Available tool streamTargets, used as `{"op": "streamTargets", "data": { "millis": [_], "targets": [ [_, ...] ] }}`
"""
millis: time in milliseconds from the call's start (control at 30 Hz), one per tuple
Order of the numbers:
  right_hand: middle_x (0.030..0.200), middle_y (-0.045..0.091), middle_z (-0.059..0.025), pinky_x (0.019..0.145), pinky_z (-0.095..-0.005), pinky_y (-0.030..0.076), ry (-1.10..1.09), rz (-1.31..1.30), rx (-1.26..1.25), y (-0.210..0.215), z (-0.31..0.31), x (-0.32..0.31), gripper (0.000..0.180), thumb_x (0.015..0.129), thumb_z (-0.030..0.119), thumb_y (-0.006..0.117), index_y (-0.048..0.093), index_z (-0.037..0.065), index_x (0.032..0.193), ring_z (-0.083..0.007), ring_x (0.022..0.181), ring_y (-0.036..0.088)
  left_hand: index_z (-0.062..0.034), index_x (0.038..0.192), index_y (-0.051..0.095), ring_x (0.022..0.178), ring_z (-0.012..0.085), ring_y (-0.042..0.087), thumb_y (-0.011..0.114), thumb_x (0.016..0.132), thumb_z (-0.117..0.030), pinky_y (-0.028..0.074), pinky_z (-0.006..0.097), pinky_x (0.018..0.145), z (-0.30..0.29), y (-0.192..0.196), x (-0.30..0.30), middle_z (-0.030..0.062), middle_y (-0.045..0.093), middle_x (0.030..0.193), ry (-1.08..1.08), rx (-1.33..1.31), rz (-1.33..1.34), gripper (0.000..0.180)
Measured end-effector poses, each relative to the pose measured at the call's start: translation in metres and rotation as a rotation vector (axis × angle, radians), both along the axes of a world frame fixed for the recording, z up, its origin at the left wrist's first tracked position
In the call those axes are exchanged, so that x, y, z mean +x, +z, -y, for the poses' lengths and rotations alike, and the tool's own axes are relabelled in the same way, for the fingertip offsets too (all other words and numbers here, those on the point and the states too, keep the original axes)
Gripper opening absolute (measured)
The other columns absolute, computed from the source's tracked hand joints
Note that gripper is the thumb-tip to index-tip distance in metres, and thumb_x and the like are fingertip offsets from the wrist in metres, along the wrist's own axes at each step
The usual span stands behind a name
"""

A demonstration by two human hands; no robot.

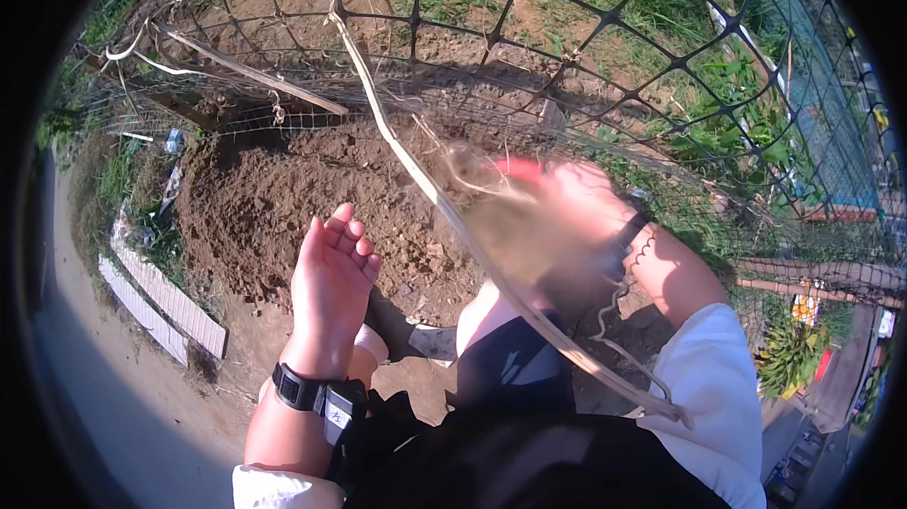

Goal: The person uses a trowel to dig a trench along a mesh fence and places a long tile into the ground, securing it with dirt.

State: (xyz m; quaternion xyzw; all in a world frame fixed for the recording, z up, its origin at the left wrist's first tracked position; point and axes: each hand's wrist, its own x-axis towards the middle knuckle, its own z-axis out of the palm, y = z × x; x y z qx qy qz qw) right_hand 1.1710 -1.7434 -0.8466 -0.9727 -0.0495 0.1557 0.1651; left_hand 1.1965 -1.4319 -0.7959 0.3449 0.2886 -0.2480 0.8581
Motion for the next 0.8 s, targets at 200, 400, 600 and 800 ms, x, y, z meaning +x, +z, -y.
{"op": "streamTargets", "data": {
  "millis": [200,400,600,800],
  "targets": [
    [0.059,0.054,-0.0063,0.054,-0.0354,0.044,0.16,0.051,-0.214,-0.035,0.0,0.007,0.032,0.084,0.041,0.048,0.055,0.01,0.087,-0.0253,0.059,0.056,-0.006,0.104,0.051,0.073,0.0121,0.048,0.034,0.092,-0.033,0.041,0.027,0.07,-0.006,-0.008,0.002,0.0003,0.052,0.082,0.1,0.04,0.038,0.034],
    [0.058,0.055,-0.0079,0.049,-0.0383,0.043,-0.057,-0.111,-0.238,-0.045,-0.01,0.006,0.031,0.083,0.041,0.049,0.057,0.011,0.083,-0.027,0.057,0.057,-0.0062,0.104,0.05,0.075,0.0131,0.047,0.03,0.093,-0.033,0.04,0.029,0.071,-0.007,-0.004,-0.006,0.0006,0.051,0.084,0.129,0.061,0.039,0.035],
    [0.06,0.055,-0.0113,0.048,-0.0398,0.042,0.057,0.049,-0.212,-0.058,-0.039,0.04,0.027,0.081,0.034,0.053,0.056,0.008,0.081,-0.0283,0.053,0.055,-0.0056,0.104,0.051,0.074,0.0135,0.047,0.031,0.093,-0.033,0.04,0.029,0.07,-0.006,0.0,-0.012,0.0014,0.051,0.084,0.12,-0.049,0.066,0.036],
    [0.059,0.055,-0.0126,0.051,-0.0391,0.045,0.161,0.062,-0.126,-0.06,-0.027,0.042,0.028,0.08,0.033,0.055,0.055,0.005,0.082,-0.0297,0.057,0.057,-0.0065,0.102,0.051,0.074,0.0136,0.047,0.034,0.092,-0.033,0.039,0.029,0.07,-0.01,0.0,-0.018,0.0012,0.051,0.082,0.104,-0.064,0.006,0.033]
  ]
}}
